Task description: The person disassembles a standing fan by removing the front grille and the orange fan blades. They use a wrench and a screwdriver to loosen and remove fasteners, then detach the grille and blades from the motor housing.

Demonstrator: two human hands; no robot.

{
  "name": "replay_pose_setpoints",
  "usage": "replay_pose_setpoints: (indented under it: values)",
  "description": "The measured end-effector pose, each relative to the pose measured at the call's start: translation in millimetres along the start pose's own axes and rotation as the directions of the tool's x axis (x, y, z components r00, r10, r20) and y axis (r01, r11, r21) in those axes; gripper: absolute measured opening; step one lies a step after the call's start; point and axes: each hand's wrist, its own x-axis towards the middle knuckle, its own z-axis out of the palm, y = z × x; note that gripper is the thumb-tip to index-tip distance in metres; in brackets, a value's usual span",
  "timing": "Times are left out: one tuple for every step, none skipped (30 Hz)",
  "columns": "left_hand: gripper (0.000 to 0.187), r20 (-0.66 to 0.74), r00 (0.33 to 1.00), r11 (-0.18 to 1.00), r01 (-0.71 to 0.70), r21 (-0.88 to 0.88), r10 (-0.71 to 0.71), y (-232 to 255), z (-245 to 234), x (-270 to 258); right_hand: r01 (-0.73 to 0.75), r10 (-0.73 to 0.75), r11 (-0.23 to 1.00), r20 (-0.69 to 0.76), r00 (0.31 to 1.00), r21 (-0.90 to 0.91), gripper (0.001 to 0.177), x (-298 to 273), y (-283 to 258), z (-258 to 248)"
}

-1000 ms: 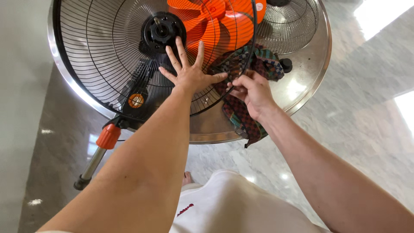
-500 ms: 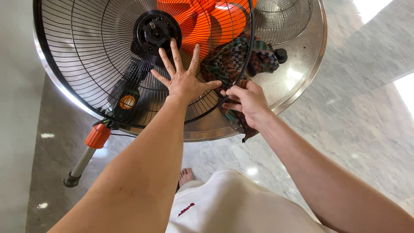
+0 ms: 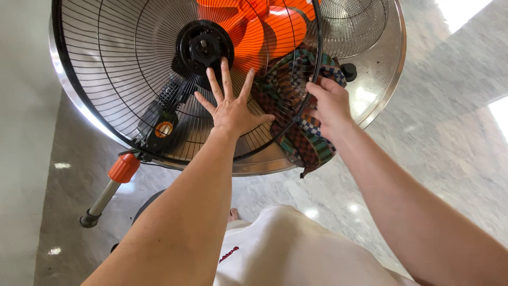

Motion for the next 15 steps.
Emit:
replay_pose_setpoints:
  values:
    - [0.131, 0.009, 1.0, 1.0, -0.001, 0.001, 0.001, 0.0, -0.6, 0.5, -0.026, 0.026, 1.0, 0.016, 1.0, 0.001, 0.024, 5.3, 0.5, -4.7]
    - [0.131, 0.021, 1.0, 1.0, 0.006, -0.003, -0.006, -0.2, 0.1, -0.4, -0.041, 0.041, 0.999, 0.063, 0.997, 0.007, 0.023, 10.3, 2.2, -9.5]
    - [0.131, 0.036, 0.999, 1.0, 0.011, -0.006, -0.011, -0.9, 0.4, -1.2, -0.058, 0.056, 0.998, 0.109, 0.992, 0.013, 0.022, 15.0, 4.2, -14.2]
    - [0.131, 0.048, 0.999, 1.0, 0.01, -0.001, -0.01, -2.6, -1.6, -0.6, -0.071, 0.066, 0.997, 0.152, 0.986, 0.028, 0.022, 18.8, 6.8, -17.5]
    - [0.132, 0.06, 0.998, 1.0, 0.009, 0.005, -0.009, -4.4, -3.7, 0.2, -0.077, 0.066, 0.995, 0.176, 0.982, 0.058, 0.02, 22.0, 9.5, -19.5]
    - [0.132, 0.067, 0.998, 1.0, -0.007, 0.007, 0.006, -6.7, -4.5, -0.2, -0.089, 0.071, 0.993, 0.202, 0.977, 0.082, 0.018, 24.2, 12.4, -20.9]
    - [0.133, 0.074, 0.997, 1.0, -0.022, 0.009, 0.022, -9.5, -5.4, -0.3, -0.102, 0.076, 0.989, 0.228, 0.971, 0.106, 0.017, 25.6, 14.5, -21.8]
    - [0.134, 0.077, 0.997, 0.999, -0.033, 0.008, 0.032, -12.3, -6.2, -0.3, -0.104, 0.075, 0.988, 0.245, 0.967, 0.11, 0.016, 25.3, 15.5, -23.3]
    - [0.134, 0.079, 0.996, 0.999, -0.032, 0.007, 0.031, -14.6, -7.0, 0.1, -0.106, 0.074, 0.988, 0.263, 0.962, 0.113, 0.015, 21.9, 16.8, -25.0]
    - [0.134, 0.088, 0.995, 0.999, -0.039, 0.009, 0.038, -15.8, -7.5, 0.7, -0.111, 0.074, 0.986, 0.272, 0.96, 0.122, 0.015, 16.8, 17.7, -26.1]
    - [0.134, 0.097, 0.994, 0.999, -0.046, 0.011, 0.045, -17.0, -7.8, 0.8, -0.109, 0.079, 0.989, 0.277, 0.958, 0.096, 0.015, 13.0, 15.8, -26.2]
    - [0.134, 0.097, 0.994, 0.999, -0.053, 0.009, 0.052, -18.8, -8.3, 1.3, -0.104, 0.081, 0.992, 0.279, 0.957, 0.07, 0.016, 9.4, 11.7, -27.7]
    - [0.135, 0.098, 0.993, 0.998, -0.06, 0.007, 0.059, -21.4, -9.3, 1.6, -0.099, 0.083, 0.994, 0.281, 0.956, 0.044, 0.017, 5.7, 7.0, -28.7]
    - [0.135, 0.098, 0.993, 0.997, -0.07, 0.01, 0.069, -23.6, -11.0, 2.6, -0.083, 0.087, 0.996, 0.273, 0.958, -0.024, 0.016, 2.3, 2.4, -28.3]
    - [0.134, 0.093, 0.993, 0.997, -0.079, 0.013, 0.077, -24.4, -12.1, 3.6, -0.068, 0.091, 0.993, 0.265, 0.96, -0.093, 0.016, -0.6, -2.1, -27.7]
